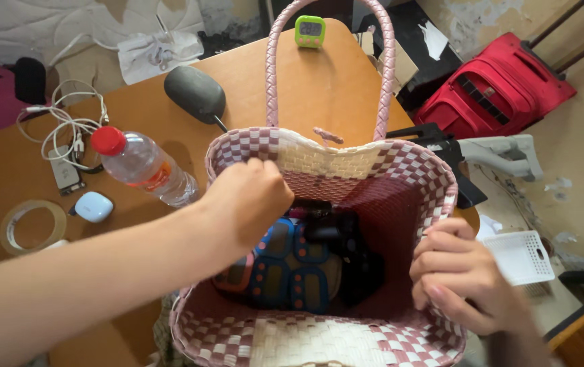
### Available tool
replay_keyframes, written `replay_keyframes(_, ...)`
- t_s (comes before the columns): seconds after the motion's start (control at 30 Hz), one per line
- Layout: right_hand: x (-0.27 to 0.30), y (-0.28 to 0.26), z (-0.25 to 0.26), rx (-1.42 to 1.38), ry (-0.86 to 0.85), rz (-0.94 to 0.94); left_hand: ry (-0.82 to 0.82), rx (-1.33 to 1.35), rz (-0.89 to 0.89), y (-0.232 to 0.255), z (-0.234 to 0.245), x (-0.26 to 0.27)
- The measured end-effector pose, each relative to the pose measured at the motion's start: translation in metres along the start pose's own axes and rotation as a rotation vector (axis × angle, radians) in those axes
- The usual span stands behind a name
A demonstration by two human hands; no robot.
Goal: The person packs a woven tote bag with daily essentials from a cluttered table. They place a dark bottle, a water bottle, several small blue and pink electronic devices, a hairbrush, and a small box into the bag one by one.
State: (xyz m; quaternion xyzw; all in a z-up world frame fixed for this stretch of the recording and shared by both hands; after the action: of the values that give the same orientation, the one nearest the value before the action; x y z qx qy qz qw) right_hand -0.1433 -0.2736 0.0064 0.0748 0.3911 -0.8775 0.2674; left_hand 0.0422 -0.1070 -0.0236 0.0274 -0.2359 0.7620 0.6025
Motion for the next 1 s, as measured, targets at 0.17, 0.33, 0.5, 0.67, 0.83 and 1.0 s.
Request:
replay_keyframes(0.17, -0.034, 0.018, -0.020, 0.300, -0.604, -0.512, 0.181, 0.042, 0.002, 0.021, 0.009, 0.014)
replay_keyframes(0.33, -0.082, 0.065, -0.061, 0.384, -0.507, -0.504, 0.211, 0.113, -0.123, 0.035, 0.010, 0.036)
replay_keyframes(0.5, -0.075, 0.144, -0.128, 0.652, -0.910, -0.736, 0.316, 0.276, -0.206, 0.045, 0.000, 0.049)
replay_keyframes(0.67, -0.054, 0.176, -0.159, 0.592, -0.914, -0.918, 0.605, 0.232, -0.119, 0.055, -0.001, 0.051)
replay_keyframes(0.83, -0.041, 0.183, -0.186, 0.774, -0.998, -0.982, 0.692, 0.223, -0.095, 0.066, -0.014, 0.056)
replay_keyframes(1.0, -0.037, 0.194, -0.173, 0.794, -1.039, -1.155, 0.738, 0.194, -0.050, 0.060, -0.016, 0.064)
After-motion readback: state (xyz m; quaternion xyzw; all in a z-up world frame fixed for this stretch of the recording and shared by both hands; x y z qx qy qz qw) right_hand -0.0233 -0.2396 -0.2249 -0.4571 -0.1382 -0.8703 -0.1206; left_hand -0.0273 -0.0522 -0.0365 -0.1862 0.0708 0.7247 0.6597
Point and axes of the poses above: each hand's wrist, its own x-axis away from the middle knuckle, its own z-axis out of the back of the hand, y = z × x, the point moved 6 cm from there along -x, towards the middle knuckle, and after that the axes turned 11 degrees about -x, right-handed, at the moved point
